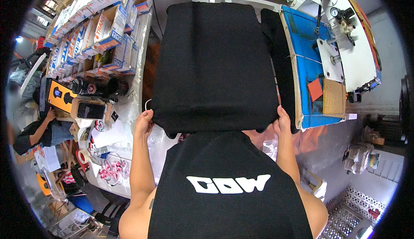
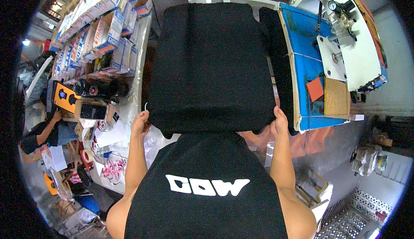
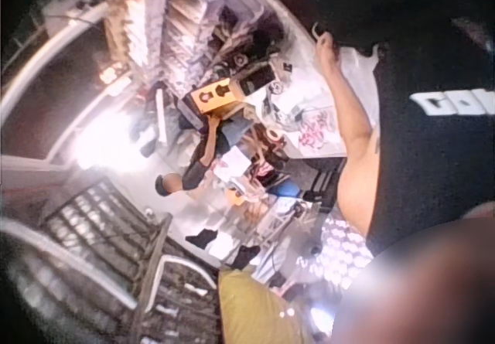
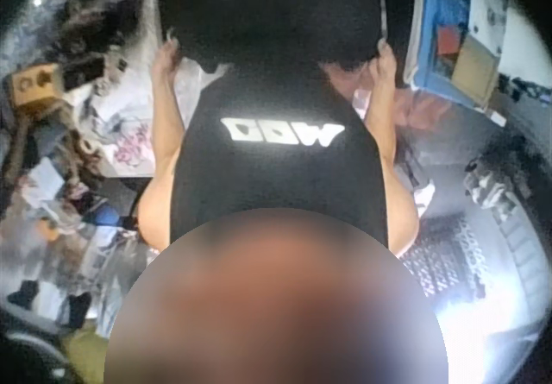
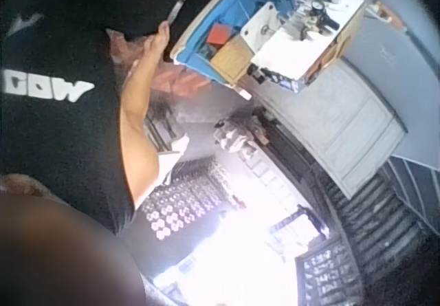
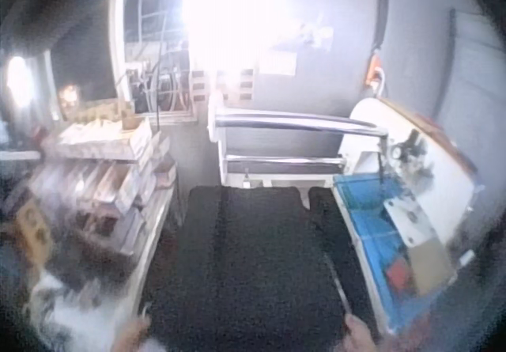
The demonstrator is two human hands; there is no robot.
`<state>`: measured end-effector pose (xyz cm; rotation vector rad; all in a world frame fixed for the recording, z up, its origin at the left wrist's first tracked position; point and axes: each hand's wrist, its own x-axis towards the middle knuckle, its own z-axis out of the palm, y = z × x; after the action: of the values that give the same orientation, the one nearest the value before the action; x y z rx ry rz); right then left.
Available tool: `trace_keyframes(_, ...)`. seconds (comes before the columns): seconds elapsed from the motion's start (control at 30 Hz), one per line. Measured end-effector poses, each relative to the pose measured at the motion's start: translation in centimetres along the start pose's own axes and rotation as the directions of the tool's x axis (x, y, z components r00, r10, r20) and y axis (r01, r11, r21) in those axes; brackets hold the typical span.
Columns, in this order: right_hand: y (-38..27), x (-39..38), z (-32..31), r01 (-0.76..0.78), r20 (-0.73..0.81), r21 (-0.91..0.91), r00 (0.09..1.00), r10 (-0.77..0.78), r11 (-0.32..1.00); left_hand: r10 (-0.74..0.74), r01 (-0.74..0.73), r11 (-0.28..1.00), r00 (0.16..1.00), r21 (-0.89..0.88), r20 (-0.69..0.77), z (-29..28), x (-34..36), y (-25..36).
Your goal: The person places transfer sheets on black t-shirts, aligns them, and uses a heat press to apply the designs. They handle multiple shirts, flip them to check the printed side, and stack finished shirts on a table.
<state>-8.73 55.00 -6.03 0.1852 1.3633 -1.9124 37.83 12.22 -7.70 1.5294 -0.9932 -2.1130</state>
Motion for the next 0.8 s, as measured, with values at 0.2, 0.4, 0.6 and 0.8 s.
trace_keyframes(0.2, 1.5, 1.5, -0.6, 0.087, -0.201, -0.171, 0.972, -0.121, 0.981, 0.123, -0.103, 0.978, 0.987, -0.179, 0.102, 1.3, 0.1, -1.1)
trace_keyframes(0.4, 0.3, -0.1, 0.9, 0.028, -0.155, -0.193, 0.986, -0.059, 0.981, 0.099, -0.099, 0.995, 0.995, 0.004, 0.029, 1.0, -0.5, -1.6)
trace_keyframes(0.6, 0.7, 0.5, 0.4, 0.026, -0.182, -0.109, 0.982, -0.046, 0.994, 0.153, -0.146, 0.985, 0.986, -0.09, 0.068, 0.5, 0.6, -2.8)
trace_keyframes(0.8, 1.4, 1.2, -1.3, 0.105, -0.197, -0.074, 0.973, -0.118, 0.992, 0.251, -0.244, 0.94, 0.968, -0.238, -0.001, 0.6, 0.2, -2.3)
